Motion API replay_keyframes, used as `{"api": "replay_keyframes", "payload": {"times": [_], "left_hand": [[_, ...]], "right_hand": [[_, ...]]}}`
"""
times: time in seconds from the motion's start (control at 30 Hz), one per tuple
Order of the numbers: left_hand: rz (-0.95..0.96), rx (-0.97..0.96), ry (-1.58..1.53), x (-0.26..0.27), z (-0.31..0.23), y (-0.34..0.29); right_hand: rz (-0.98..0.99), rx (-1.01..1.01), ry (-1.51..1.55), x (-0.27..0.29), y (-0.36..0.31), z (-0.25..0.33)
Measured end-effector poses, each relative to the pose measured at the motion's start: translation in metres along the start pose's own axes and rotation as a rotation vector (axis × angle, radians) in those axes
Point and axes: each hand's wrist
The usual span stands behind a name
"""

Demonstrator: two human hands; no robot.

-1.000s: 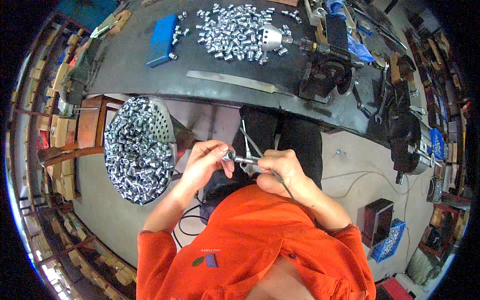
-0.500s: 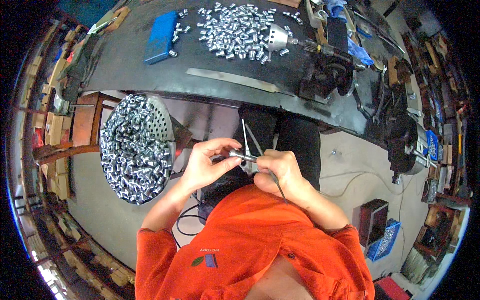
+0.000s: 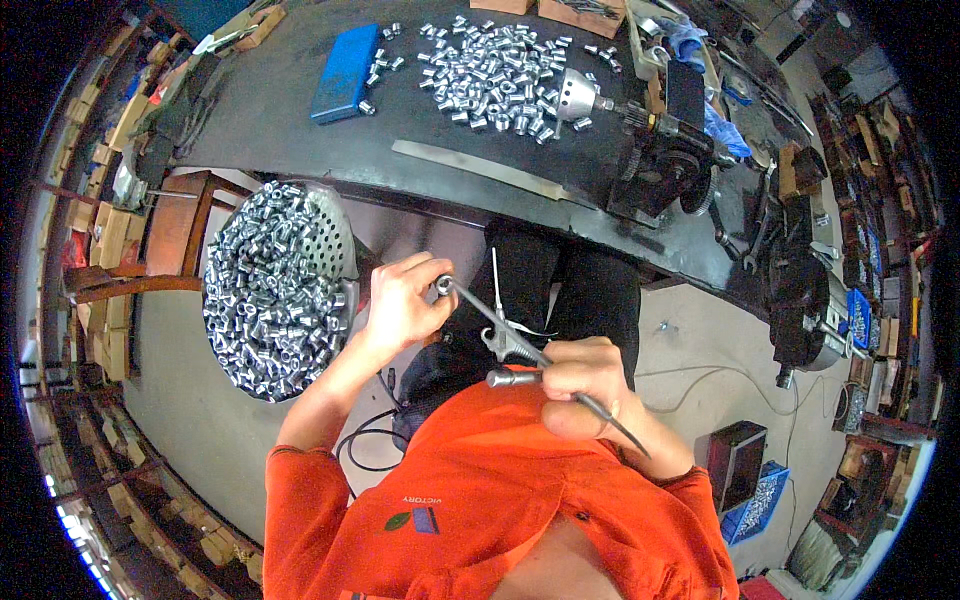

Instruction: The person cleans individual metal parts by holding each one and spraying it with air from a nozzle before placing it into a large metal container.

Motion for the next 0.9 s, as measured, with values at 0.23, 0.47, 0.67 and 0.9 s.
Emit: {"api": "replay_keyframes", "payload": {"times": [0.23,0.47,0.67,0.9], "left_hand": [[0.029,-0.056,0.042,-0.002,0.002,0.002],[0.053,-0.012,0.037,0.0,-0.003,0.004],[0.104,-0.096,0.042,-0.006,-0.01,0.006],[0.26,-0.2,0.033,-0.021,-0.02,0.019]], "right_hand": [[0.004,-0.042,0.023,-0.006,0.002,0.002],[-0.058,-0.084,0.06,-0.001,0.003,-0.001],[-0.052,-0.112,0.086,-0.004,0.007,-0.012],[-0.068,-0.122,-0.103,-0.013,0.006,-0.049]]}}
Point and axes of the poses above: each hand's wrist, its own y-axis towards the middle knuckle, its own x-axis out of the back of the hand, z = x × y, and after that the axes turned 4 degrees about y, right-handed
